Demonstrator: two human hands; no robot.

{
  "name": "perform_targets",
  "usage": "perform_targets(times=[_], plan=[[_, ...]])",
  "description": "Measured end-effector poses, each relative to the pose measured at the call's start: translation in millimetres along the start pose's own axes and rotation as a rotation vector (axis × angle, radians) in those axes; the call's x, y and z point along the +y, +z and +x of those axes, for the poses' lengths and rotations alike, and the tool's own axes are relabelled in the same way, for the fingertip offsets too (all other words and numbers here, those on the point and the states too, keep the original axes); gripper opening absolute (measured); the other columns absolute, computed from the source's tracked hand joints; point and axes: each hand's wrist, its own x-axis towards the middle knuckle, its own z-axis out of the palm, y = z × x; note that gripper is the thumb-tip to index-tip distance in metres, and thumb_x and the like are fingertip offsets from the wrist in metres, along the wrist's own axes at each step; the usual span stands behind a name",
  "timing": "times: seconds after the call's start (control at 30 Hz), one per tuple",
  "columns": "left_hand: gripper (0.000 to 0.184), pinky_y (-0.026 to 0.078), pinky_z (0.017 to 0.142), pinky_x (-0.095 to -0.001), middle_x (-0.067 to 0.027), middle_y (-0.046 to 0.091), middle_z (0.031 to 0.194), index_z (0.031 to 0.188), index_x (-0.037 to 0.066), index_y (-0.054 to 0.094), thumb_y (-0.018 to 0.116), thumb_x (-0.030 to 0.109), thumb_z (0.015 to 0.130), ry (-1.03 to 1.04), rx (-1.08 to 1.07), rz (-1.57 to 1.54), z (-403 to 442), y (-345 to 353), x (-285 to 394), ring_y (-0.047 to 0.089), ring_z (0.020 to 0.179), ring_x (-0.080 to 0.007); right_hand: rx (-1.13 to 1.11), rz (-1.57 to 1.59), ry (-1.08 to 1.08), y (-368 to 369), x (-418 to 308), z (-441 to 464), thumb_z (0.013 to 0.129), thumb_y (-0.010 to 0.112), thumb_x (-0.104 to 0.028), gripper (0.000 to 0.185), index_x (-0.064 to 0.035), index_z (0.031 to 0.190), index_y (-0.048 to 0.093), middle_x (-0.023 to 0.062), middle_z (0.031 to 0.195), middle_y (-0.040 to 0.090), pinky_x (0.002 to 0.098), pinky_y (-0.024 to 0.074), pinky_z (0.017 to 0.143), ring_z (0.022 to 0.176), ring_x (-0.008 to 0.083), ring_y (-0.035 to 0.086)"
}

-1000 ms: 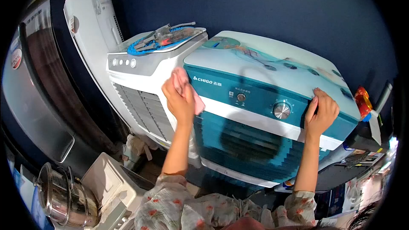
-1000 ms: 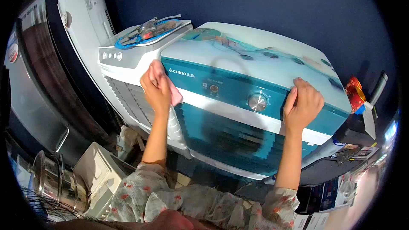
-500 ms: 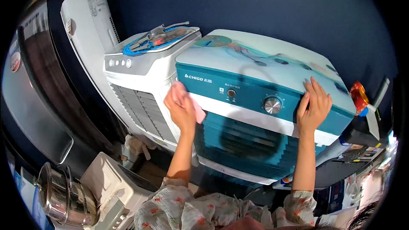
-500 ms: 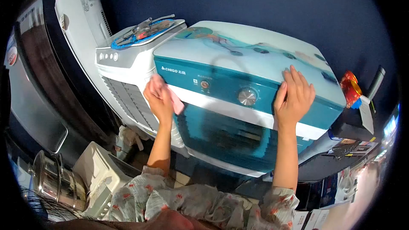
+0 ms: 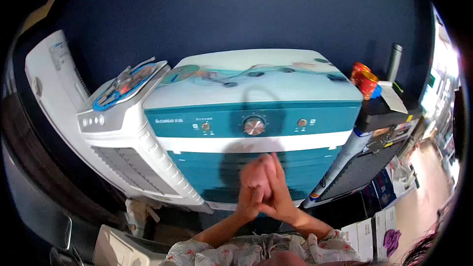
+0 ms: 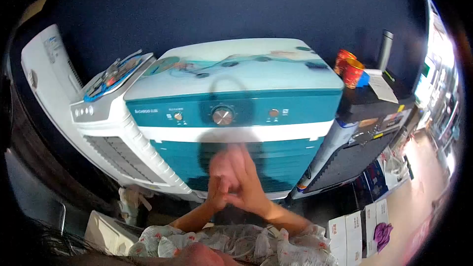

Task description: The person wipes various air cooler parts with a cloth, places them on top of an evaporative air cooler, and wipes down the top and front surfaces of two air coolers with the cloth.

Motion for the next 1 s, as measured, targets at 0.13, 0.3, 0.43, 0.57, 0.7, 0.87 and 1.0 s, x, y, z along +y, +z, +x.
perform_targets(times=[0.13,0.3,0.43,0.57,0.7,0.87,1.0], plan=[[0.052,0.022,0.105,-0.0399,-0.0186,0.036,0.135,0.128,0.002,0.041,0.056,0.023,0.083,0.098,-0.261,0.237,29,-28,61,0.032,0.127,-0.0313,0.211,-0.237,-0.058,-46,2,14,0.078,0.06,-0.016,0.053,-0.0017,0.127,0.044,0.0213,0.124,0.043,0.0424,0.0368,0.094,0.112,0.0355,0.044],[0.038,0.023,0.103,-0.044,-0.0143,0.045,0.129,0.12,0.004,0.052,0.051,0.017,0.085,0.382,0.288,1.064,107,-65,71,0.036,0.124,-0.031,0.43,-0.67,-0.211,-81,-34,125,0.073,0.059,-0.003,0.041,-0.0067,0.113,0.057,0.0139,0.118,0.051,0.0376,0.0449,0.086,0.101,0.0316,0.053],[0.036,0.015,0.103,-0.0531,-0.0091,0.049,0.126,0.119,0.009,0.054,0.051,0.022,0.086,0.339,0.356,1.239,125,-70,44,0.037,0.124,-0.0294,0.225,-0.948,-0.191,-50,-4,172,0.077,0.059,-0.017,0.022,-0.0092,0.097,0.062,0.0097,0.106,0.059,0.0387,0.0473,0.081,0.096,0.0288,0.056],[0.034,0.012,0.103,-0.055,-0.008,0.051,0.124,0.117,0.01,0.055,0.05,0.022,0.086,0.348,0.405,1.273,128,-70,38,0.038,0.122,-0.0283,-0.125,-1.186,0.236,-99,7,183,0.079,0.056,-0.015,0.017,-0.005,0.09,0.065,0.014,0.097,0.06,0.039,0.048,0.08,0.089,0.028,0.058],[0.036,0.012,0.103,-0.0541,-0.0079,0.051,0.123,0.116,0.012,0.056,0.054,0.021,0.082,0.377,0.399,1.234,126,-73,36,0.039,0.121,-0.0281,-0.004,-1.487,0.564,-197,12,171,0.08,0.054,-0.02,0.021,-0.004,0.079,0.066,0.0156,0.089,0.062,0.0397,0.0492,0.067,0.082,0.0294,0.061],[0.043,0.015,0.101,-0.0595,-0.0079,0.048,0.126,0.119,0.013,0.054,0.062,0.021,0.077,0.319,0.404,1.248,126,-71,38,0.038,0.122,-0.0304,0.317,-1.514,0.213,-195,3,146,0.078,0.052,-0.007,0.029,-0.0141,0.104,0.06,0.0066,0.116,0.054,0.0392,0.0479,0.076,0.098,0.0311,0.054],[0.041,0.021,0.1,-0.0568,-0.0094,0.05,0.124,0.116,0.011,0.055,0.063,0.018,0.076,0.393,0.337,1.222,124,-84,51,0.043,0.117,-0.0295,0.471,-1.492,0.01,-181,41,104,0.073,0.055,-0.001,0.054,-0.0204,0.124,0.05,0.0063,0.128,0.046,0.0369,0.0437,0.088,0.107,0.0314,0.048]])
